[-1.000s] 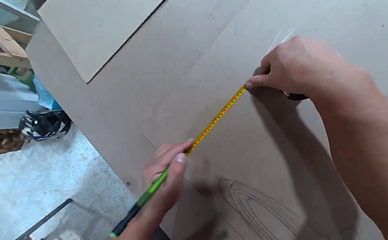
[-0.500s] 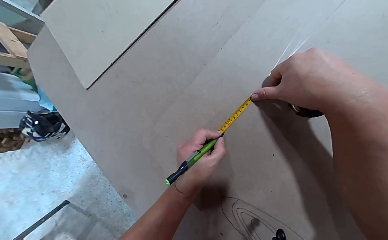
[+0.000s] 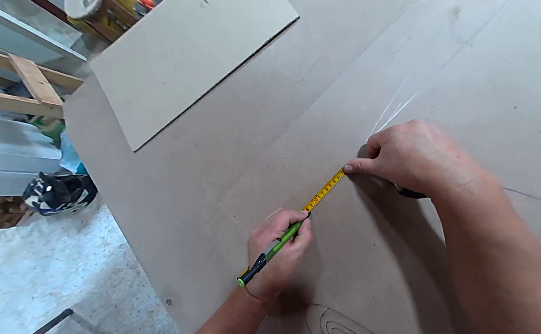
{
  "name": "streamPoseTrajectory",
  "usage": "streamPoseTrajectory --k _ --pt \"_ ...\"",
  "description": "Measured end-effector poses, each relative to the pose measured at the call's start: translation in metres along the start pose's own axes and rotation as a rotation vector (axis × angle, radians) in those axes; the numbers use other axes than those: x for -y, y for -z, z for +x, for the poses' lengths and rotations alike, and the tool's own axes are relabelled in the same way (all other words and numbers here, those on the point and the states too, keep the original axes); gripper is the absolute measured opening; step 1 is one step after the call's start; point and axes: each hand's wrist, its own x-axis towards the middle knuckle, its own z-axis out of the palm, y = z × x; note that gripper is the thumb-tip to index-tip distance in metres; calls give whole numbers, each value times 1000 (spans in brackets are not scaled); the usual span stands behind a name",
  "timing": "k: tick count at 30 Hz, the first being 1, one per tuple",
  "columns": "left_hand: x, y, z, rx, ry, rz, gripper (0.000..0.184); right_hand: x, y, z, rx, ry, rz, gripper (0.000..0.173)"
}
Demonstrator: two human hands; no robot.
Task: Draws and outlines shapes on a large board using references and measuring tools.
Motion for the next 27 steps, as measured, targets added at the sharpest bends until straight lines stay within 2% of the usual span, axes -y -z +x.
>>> streamPoseTrajectory --k 9,11,13,15,18,20,23,25,27 --pt "2 -3 -1 -14 10 -18 6 0 -1 -3 -6 -10 15 56" --pt "-1 2 1 23 87 -64 6 -1 -3 -4 -17 -7 24 56" --pt "-6 18 4 94 212 -235 7 -7 -7 -7 -50 14 86 53" --pt "-12 46 8 113 146 -379 11 -16 -12 -11 -113 38 253 43" --pt "-24 97 5 130 -93 -319 16 -19 -30 -28 -201 91 583 32" --pt "-29 127 -2 225 -155 -304 20 -11 -43 -37 -204 176 801 25" --pt "-27 150 -19 389 -72 -309 22 -4 -62 -44 -259 278 1212 17" --pt "-12 145 -22 417 16 -290 20 -8 -68 -40 -423 270 1434 21" --pt "10 129 -12 419 53 -248 20 -13 -70 -32 -636 200 1541 32"
